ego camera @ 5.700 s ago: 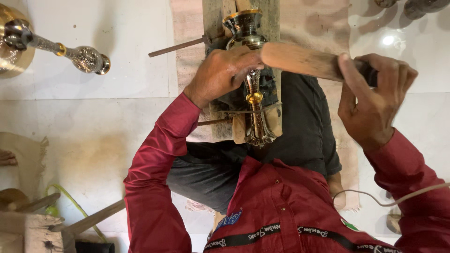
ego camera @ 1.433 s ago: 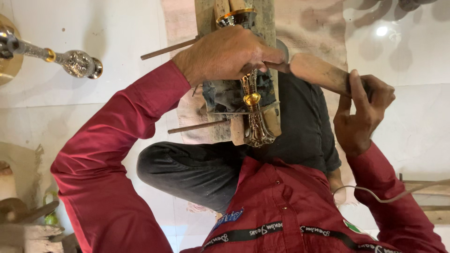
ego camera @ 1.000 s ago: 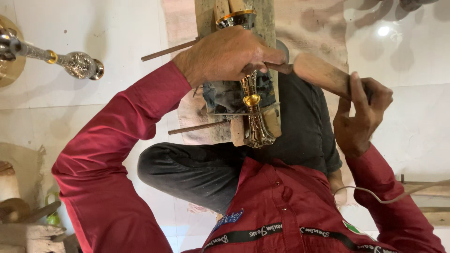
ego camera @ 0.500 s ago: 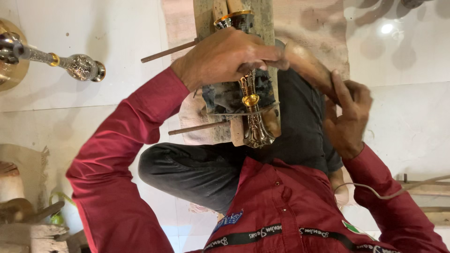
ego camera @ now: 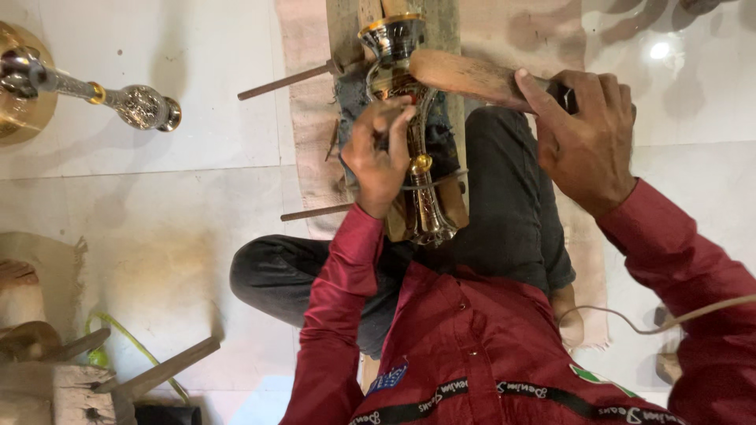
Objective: The person sits on the floor with a brass vase clamped in a wooden fixture and uses a small punch and a wooden mallet to repeatedly strike the vase's surface, repositioning the punch around the engraved areas and rotating the vase between strikes.
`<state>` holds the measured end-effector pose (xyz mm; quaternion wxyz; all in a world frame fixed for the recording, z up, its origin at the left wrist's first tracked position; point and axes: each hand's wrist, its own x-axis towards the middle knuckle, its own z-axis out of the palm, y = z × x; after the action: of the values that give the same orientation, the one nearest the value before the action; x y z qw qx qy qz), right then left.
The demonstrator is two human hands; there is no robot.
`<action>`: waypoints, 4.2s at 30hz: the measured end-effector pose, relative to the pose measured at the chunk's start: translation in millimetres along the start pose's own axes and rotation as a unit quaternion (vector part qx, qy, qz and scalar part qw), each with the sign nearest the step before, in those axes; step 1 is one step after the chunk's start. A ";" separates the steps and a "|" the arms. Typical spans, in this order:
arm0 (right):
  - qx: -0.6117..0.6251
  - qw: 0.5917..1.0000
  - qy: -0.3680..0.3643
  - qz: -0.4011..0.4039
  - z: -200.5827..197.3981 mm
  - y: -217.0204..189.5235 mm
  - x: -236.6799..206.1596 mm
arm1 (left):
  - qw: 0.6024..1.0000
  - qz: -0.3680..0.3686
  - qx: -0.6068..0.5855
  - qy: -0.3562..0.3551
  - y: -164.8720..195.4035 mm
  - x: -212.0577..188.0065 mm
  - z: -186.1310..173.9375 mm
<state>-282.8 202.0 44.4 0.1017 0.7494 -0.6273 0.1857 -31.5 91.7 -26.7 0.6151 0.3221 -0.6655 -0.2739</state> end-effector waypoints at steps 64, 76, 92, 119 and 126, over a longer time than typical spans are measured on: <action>-0.075 0.968 0.057 -0.234 -97.0 -11.4 56.9 | 0.986 0.029 0.164 -0.017 4.5 -6.2 3.7; -0.163 0.957 0.053 -0.234 -105.4 -22.7 62.0 | 0.985 0.034 0.158 -0.054 -6.6 -6.6 -0.1; -0.158 0.964 0.060 -0.207 -102.1 -21.6 54.9 | 0.993 0.072 0.069 -0.055 -8.7 3.4 -5.6; -0.175 0.976 0.059 -0.117 -66.5 -4.7 9.6 | 0.986 0.054 0.137 -0.083 -7.3 8.4 -15.6; 0.038 0.998 -0.040 0.030 -1.6 -1.1 -14.3 | 0.992 -0.102 -0.070 -0.027 -2.1 10.6 -40.1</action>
<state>-284.0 215.8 40.1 0.0423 0.7405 -0.6454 0.1825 8.2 83.5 -17.7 0.5872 0.3366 -0.6246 -0.3896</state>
